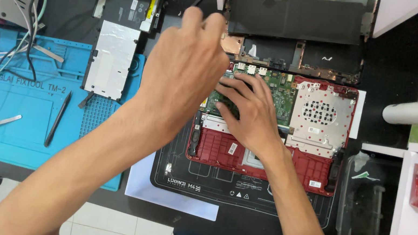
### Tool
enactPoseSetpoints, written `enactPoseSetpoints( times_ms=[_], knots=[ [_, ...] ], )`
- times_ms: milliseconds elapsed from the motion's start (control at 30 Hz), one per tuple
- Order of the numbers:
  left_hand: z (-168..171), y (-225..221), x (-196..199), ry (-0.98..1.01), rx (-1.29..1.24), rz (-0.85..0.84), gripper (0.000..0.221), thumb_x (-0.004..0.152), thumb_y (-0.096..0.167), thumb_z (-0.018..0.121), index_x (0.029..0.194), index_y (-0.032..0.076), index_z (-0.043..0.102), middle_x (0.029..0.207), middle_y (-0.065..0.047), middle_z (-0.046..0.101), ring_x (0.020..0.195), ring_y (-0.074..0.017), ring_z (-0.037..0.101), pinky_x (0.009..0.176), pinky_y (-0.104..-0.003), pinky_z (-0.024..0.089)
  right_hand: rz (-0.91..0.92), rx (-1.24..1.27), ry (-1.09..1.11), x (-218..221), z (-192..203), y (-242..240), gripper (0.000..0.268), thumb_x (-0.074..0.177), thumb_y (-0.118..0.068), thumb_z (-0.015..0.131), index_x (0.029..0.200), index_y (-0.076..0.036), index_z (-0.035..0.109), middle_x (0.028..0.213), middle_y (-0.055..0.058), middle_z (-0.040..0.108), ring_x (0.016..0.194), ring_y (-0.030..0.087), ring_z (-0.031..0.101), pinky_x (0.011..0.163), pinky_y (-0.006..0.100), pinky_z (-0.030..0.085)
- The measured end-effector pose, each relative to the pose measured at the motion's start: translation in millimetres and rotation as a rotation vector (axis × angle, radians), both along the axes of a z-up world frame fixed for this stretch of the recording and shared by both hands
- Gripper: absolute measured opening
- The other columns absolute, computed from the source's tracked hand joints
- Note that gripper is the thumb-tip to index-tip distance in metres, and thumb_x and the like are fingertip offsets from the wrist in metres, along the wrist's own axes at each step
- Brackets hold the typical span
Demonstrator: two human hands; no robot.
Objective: The person uses a screwdriver to remove screws from a laptop chassis and then installs a battery into the device. They connect the battery cable to the motherboard and secure the battery with screws.
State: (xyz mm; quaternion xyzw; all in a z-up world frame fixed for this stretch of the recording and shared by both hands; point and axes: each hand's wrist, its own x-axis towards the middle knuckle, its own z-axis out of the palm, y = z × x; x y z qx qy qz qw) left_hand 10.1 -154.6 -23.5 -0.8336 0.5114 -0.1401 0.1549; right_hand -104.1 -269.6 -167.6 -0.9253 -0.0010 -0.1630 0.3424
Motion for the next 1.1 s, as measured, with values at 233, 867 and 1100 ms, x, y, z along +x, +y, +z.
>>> enactPoseSetpoints(
  times_ms=[233,867,1100],
  knots=[
    [-1.4,-1.8,-14.7,-0.108,-0.027,0.096,0.018,0.071,0.005,0.075,0.088,0.001,0.074,0.104,-0.007,0.055,0.092,-0.0186,0.059,0.055,-0.021,0.053,-0.012,-0.027,0.024,-0.4,-0.1,0.1,0.032,0.088,-0.019,0.078,0.117,-0.004,0.073,0.129,0.01,0.067,0.134,0.034,0.052,0.121,0.058,0.031],
    [-4.4,5.5,-0.8,-0.033,-0.231,-0.069,0.011,0.073,0.008,0.076,0.08,0.002,0.073,0.102,-0.006,0.055,0.101,-0.0219,0.056,0.067,-0.025,0.052,-0.008,-0.045,0.055,0.3,3.2,0.3,0.04,0.083,-0.024,0.084,0.117,-0.004,0.074,0.129,0.009,0.068,0.135,0.033,0.052,0.123,0.057,0.031],
    [-10.6,52.7,11.4,-0.058,-0.157,-0.195,0.007,0.084,0.014,0.074,0.081,0.009,0.071,0.111,0.0,0.057,0.106,-0.0193,0.057,0.078,-0.03,0.05,0.0,-0.028,0.062,0.8,4.3,1.3,0.042,0.085,-0.027,0.081,0.124,-0.012,0.074,0.136,0.004,0.067,0.137,0.03,0.05,0.123,0.056,0.028]
  ],
)
